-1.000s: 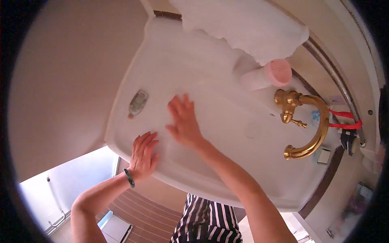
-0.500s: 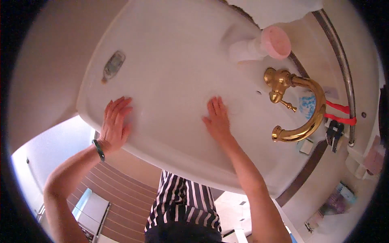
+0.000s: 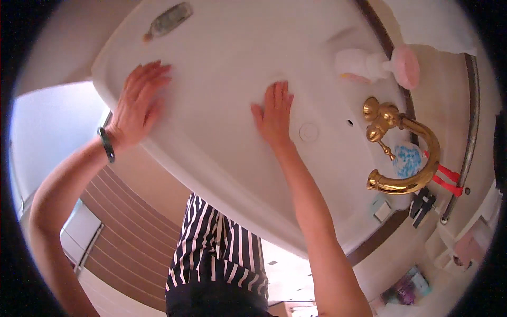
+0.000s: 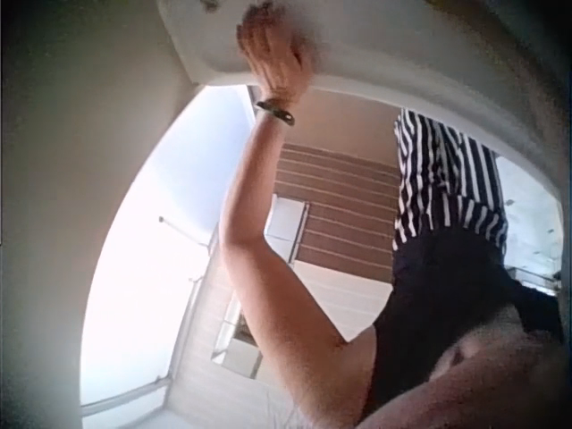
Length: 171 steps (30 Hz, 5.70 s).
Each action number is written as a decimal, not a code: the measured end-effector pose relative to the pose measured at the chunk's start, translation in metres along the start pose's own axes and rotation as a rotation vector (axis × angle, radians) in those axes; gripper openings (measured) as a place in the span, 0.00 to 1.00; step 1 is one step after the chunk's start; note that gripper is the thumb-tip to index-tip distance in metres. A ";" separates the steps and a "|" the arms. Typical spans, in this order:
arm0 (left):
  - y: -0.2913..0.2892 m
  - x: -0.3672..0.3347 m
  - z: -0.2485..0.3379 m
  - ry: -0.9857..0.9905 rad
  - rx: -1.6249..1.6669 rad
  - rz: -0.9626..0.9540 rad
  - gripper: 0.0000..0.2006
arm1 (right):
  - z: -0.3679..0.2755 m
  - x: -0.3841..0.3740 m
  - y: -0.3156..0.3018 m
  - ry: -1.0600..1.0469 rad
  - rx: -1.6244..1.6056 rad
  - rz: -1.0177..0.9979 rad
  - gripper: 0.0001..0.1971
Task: The person wipes the surface of a sink and a faucet with a cloth and then uses a sponge on the faucet.
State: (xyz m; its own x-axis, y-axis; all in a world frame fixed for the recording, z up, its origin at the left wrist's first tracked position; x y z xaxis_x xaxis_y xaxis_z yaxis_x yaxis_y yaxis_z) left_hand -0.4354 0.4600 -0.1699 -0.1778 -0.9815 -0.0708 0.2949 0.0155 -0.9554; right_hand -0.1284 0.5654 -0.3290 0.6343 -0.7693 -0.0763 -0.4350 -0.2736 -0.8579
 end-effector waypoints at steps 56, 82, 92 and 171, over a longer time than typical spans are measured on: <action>0.023 -0.062 -0.063 -0.085 -0.115 0.269 0.21 | 0.065 -0.029 -0.136 -0.118 0.848 -0.020 0.36; 0.027 -0.057 -0.071 -0.087 -0.157 0.153 0.20 | 0.068 -0.002 -0.128 0.242 0.740 0.122 0.40; 0.032 -0.060 -0.075 -0.062 -0.190 0.183 0.20 | 0.078 -0.004 -0.141 0.198 0.772 0.169 0.40; -0.001 -0.070 -0.063 -0.134 0.007 0.100 0.16 | 0.027 0.056 -0.254 0.020 0.561 0.060 0.22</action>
State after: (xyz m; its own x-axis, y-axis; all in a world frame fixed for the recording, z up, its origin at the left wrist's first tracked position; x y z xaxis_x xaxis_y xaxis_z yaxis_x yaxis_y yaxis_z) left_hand -0.4828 0.5412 -0.1819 -0.0205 -0.9918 -0.1264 0.3118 0.1138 -0.9433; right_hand 0.0348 0.6072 -0.1295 0.6045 -0.7862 -0.1284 -0.0597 0.1160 -0.9915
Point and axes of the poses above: each hand's wrist, its own x-axis away from the middle knuckle, its own y-axis out of the palm, z = x × y, the point moved 2 cm from there along -x, towards the middle knuckle, and after that the axes turned 1 degree about -y, right-handed, at the moved point
